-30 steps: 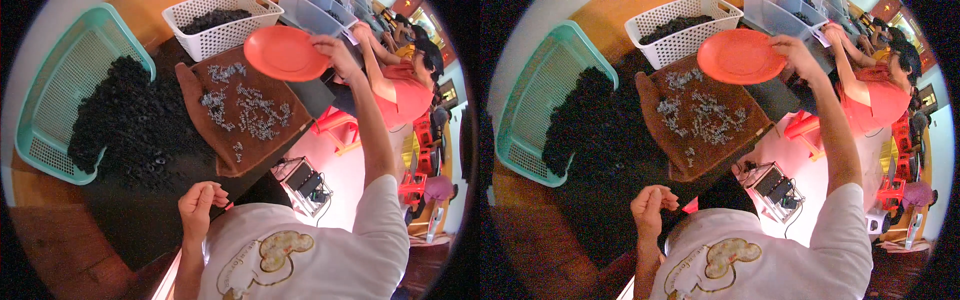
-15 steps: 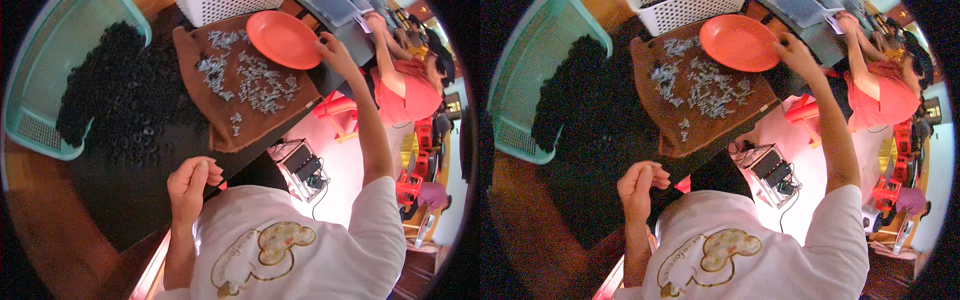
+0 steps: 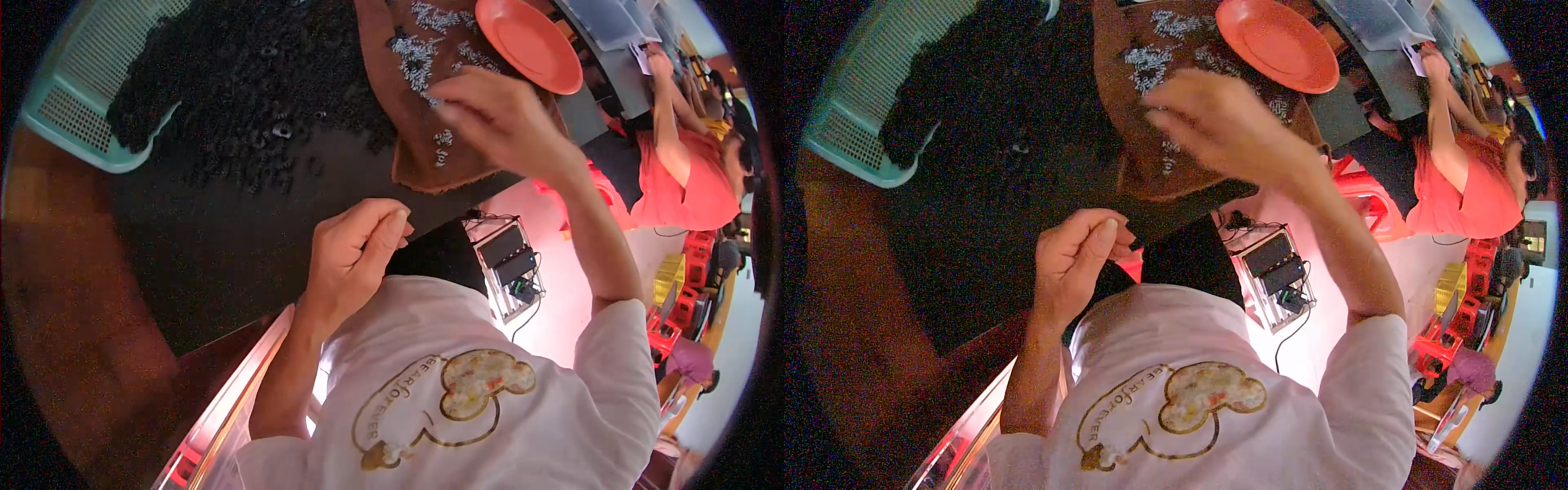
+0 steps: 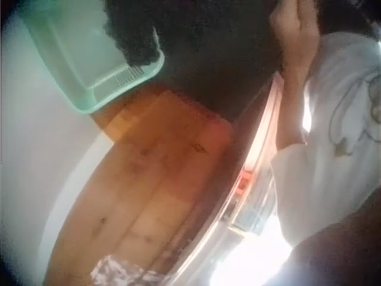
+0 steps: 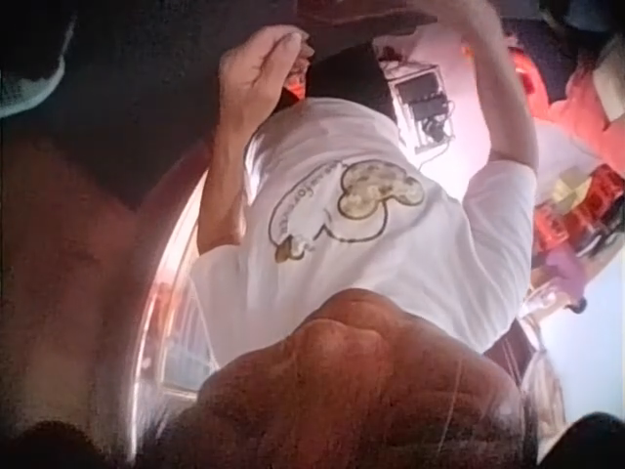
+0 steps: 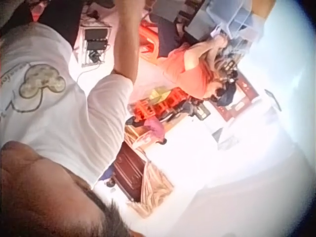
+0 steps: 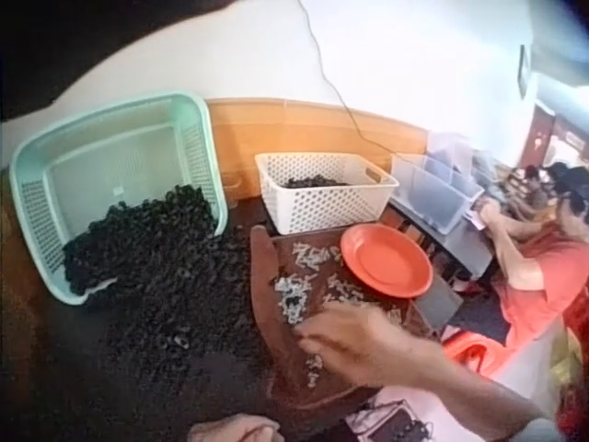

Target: Manually assembling small silver rings into black plastic components at a workshop workbench.

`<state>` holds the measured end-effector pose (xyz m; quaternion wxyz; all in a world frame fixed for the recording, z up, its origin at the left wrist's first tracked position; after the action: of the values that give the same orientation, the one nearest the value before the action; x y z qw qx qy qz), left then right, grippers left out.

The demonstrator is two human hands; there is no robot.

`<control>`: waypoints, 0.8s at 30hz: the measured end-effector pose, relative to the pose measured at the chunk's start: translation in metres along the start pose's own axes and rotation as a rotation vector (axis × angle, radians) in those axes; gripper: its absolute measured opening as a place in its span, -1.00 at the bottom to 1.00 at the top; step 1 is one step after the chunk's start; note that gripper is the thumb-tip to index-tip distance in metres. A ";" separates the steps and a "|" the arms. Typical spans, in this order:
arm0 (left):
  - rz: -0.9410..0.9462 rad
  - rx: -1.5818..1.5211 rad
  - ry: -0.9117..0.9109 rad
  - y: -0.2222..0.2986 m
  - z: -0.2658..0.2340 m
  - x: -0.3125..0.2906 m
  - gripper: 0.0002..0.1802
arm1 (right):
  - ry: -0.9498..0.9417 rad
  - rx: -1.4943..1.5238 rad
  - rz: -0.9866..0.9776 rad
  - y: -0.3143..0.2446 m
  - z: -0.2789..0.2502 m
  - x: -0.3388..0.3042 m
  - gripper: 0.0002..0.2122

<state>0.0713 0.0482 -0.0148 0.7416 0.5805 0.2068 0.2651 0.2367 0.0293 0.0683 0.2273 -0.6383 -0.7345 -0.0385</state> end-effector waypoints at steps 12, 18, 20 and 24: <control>0.032 -0.075 0.071 0.002 -0.014 -0.021 -0.79 | -0.118 -0.162 -0.212 -0.075 0.097 0.050 -0.83; 0.112 -0.074 0.068 0.004 -0.016 -0.022 -0.80 | -0.147 -0.258 -0.288 -0.087 0.101 0.052 -0.80; 0.122 -0.069 0.071 0.004 -0.016 -0.022 -0.80 | -0.108 -0.240 -0.253 -0.085 0.097 0.051 -0.81; 0.155 -0.040 0.048 0.006 -0.013 -0.023 -0.81 | -0.077 -0.212 -0.195 -0.082 0.095 0.050 -0.79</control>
<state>0.0445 0.0440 -0.0122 0.7250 0.5735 0.1733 0.3396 0.1276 0.0935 0.0215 0.1255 -0.5855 -0.7929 -0.1134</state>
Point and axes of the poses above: each hand's wrist, its own x-axis towards the middle knuckle, its own z-axis out of the palm, y = z × x, the point moved 9 cm from there along x, towards the middle knuckle, and after that the axes turned 15 degrees about -x, right-handed, at the moved point
